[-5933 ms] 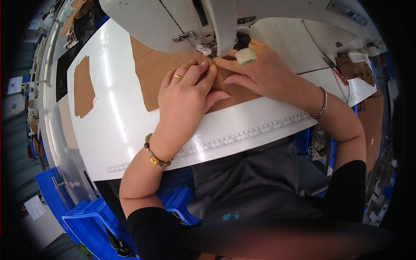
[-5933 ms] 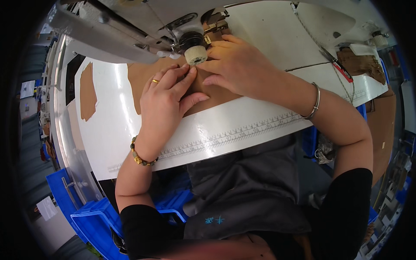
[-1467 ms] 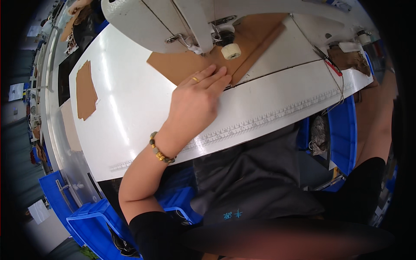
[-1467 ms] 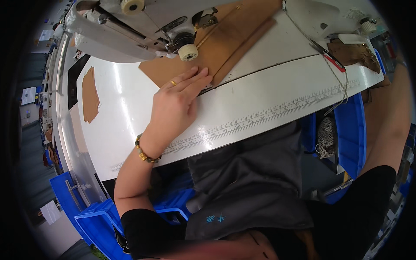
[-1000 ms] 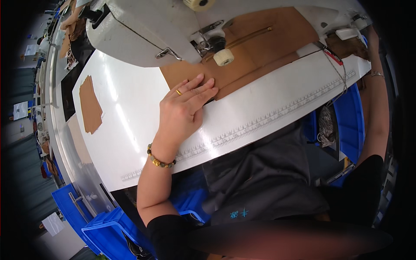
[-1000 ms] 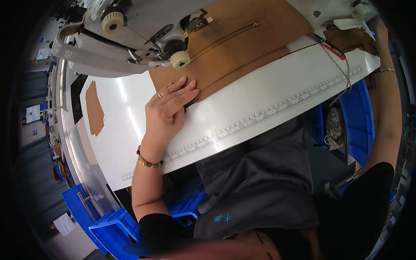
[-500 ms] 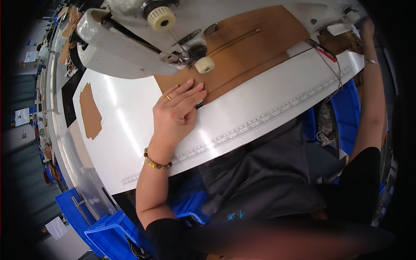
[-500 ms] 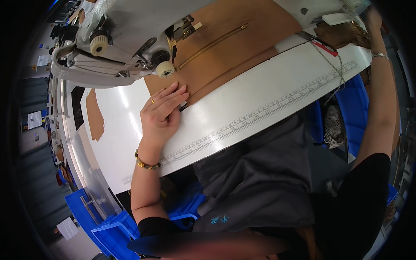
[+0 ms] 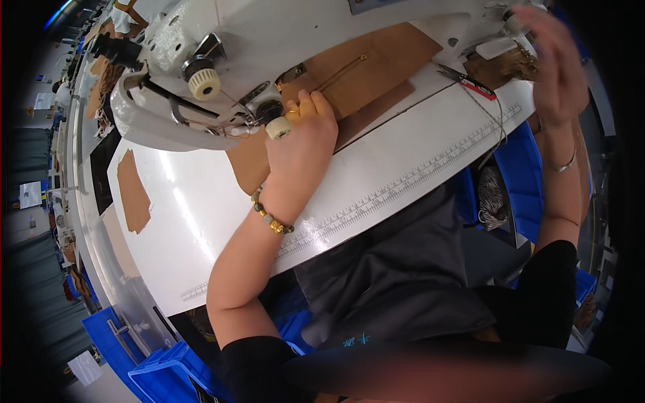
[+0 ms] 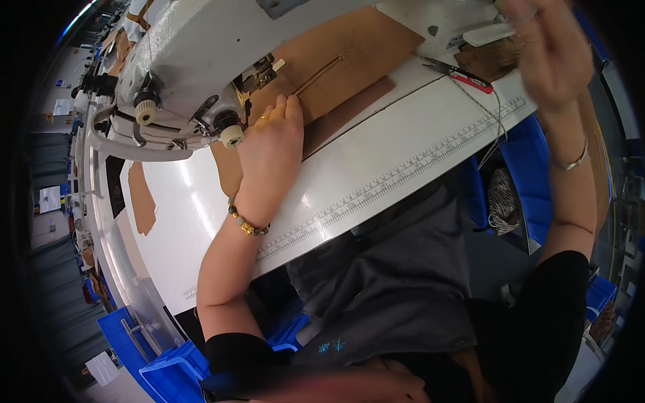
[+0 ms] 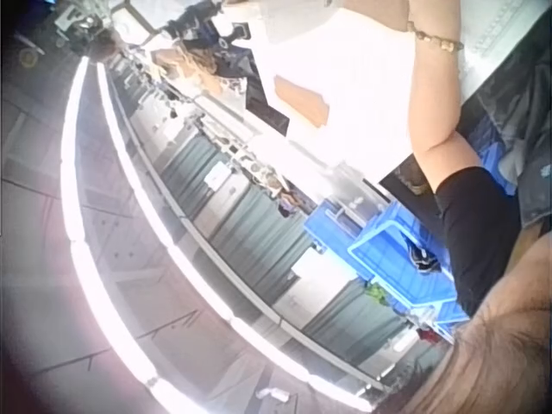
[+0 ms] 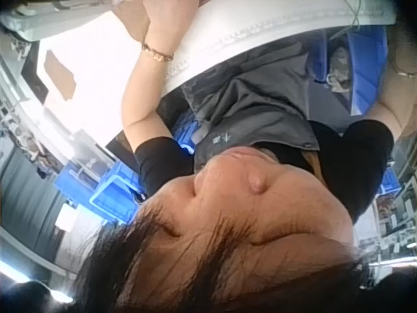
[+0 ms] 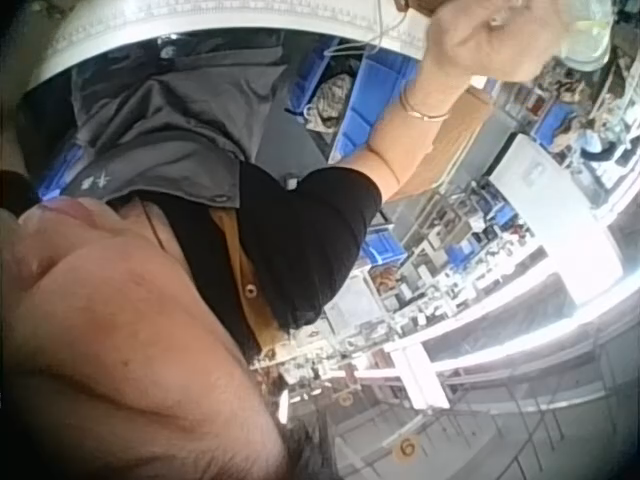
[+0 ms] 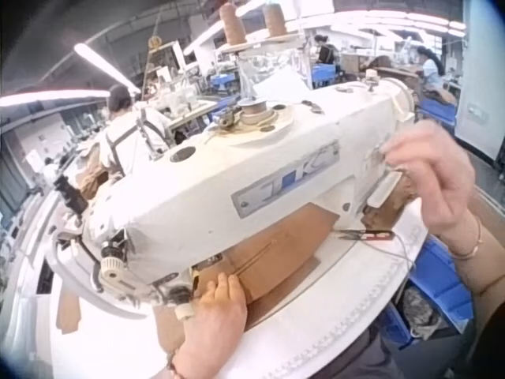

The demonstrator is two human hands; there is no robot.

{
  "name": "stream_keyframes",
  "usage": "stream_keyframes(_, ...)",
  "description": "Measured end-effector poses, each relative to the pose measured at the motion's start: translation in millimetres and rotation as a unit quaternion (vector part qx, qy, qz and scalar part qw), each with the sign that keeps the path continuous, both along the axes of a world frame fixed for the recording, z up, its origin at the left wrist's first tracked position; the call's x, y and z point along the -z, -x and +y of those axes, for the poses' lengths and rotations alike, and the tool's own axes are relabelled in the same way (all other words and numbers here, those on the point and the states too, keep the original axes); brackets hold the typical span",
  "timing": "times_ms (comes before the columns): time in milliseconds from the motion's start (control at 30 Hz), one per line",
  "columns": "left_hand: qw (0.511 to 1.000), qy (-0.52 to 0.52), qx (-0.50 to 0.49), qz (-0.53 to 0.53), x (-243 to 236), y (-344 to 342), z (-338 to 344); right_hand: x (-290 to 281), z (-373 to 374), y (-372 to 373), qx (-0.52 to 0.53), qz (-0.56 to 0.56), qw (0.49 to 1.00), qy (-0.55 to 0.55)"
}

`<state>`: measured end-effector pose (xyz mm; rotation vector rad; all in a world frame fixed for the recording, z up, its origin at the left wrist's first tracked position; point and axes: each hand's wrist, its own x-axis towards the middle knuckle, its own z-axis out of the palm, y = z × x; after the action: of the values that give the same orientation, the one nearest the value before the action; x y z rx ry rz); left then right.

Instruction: Sewing a zipper onto a piece of brown leather using an industrial sewing machine.

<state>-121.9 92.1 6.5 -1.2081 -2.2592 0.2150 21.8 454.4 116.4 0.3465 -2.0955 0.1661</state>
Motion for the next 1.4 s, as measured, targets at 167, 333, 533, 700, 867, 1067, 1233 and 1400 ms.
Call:
stream_keyframes(167, 0.995, -0.029, -0.029, -0.093, -34, -24, 2, 86, -144, 40, -0.392, -0.274, 0.877, -0.038)
stream_keyframes(333, 0.988, -0.127, 0.032, -0.079, -33, -34, -11, 104, -129, 63, -0.291, -0.366, 0.88, -0.08)
stream_keyframes(533, 0.984, -0.142, 0.065, -0.087, -21, -38, -36, 74, -155, 134, -0.197, -0.292, 0.934, -0.059)
stream_keyframes(700, 0.99, -0.034, 0.036, -0.13, -4, -31, -72, 81, -78, 49, -0.106, -0.247, 0.962, -0.053)
stream_keyframes(867, 0.991, -0.015, -0.037, -0.126, -7, -37, -85, -9, -102, 40, 0.053, -0.577, 0.805, -0.124)
stream_keyframes(1067, 0.968, -0.12, -0.008, -0.218, -27, -31, -78, 15, -159, 55, -0.274, -0.442, 0.848, -0.1)
stream_keyframes(1233, 0.905, -0.184, -0.006, -0.384, -37, -4, -95, 66, -195, 111, -0.26, -0.435, 0.862, 0.013)
stream_keyframes(1400, 0.892, -0.183, -0.032, -0.413, -43, 5, -98, 58, -203, 121, -0.16, -0.592, 0.79, 0.009)
